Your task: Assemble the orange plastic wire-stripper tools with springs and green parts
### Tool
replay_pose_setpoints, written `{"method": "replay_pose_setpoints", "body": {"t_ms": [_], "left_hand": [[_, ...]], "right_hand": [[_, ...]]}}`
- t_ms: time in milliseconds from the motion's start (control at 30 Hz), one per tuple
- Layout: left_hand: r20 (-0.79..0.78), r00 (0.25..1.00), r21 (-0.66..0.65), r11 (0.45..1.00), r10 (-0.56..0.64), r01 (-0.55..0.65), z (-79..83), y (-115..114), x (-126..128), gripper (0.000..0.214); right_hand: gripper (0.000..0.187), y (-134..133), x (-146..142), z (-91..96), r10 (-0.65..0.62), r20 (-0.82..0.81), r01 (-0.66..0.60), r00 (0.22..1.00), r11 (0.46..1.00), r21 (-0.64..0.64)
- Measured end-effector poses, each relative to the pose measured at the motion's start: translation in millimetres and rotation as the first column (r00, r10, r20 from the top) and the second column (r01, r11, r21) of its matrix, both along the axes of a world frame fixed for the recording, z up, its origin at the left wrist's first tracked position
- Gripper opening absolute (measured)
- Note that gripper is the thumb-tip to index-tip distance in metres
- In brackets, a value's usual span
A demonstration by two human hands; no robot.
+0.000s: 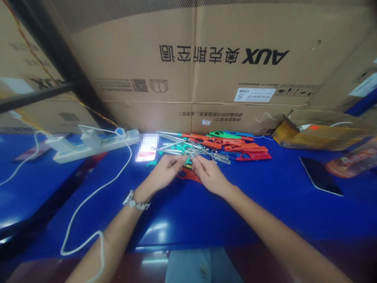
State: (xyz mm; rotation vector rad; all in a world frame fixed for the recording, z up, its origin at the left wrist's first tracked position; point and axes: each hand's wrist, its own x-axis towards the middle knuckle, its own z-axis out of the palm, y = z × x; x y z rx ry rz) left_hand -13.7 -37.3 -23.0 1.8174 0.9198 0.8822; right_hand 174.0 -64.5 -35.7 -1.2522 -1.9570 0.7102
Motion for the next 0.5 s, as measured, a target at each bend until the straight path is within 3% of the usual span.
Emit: {"method": "replay_pose_setpoints", "body": {"t_ms": [167,333,500], "left_hand": [[0.065,0.997,-0.036,0.998,0.045,-0.042,0.4,-0.3,6.9,0.039],[0.227,0.967,-0.121,0.989,0.116,-0.090,1.2,-3.7,13.3,0.034],[0.251,0.964,-0.068,0.995,0.088,-0.073,2.7,-5.4,11.9,0.030]], "right_hand": [[0.038,4.8,-3.4,-11.1,-0.035,-0.160,0.030,0.986,0.999,-0.036],[0.043,9.3,-8.2,-17.8,-0.031,-0.445,-0.038,0.895,0.989,-0.145],[0.048,8.6,-9.7,-12.8,-0.012,-0.507,-0.078,0.862,0.985,-0.156]]}}
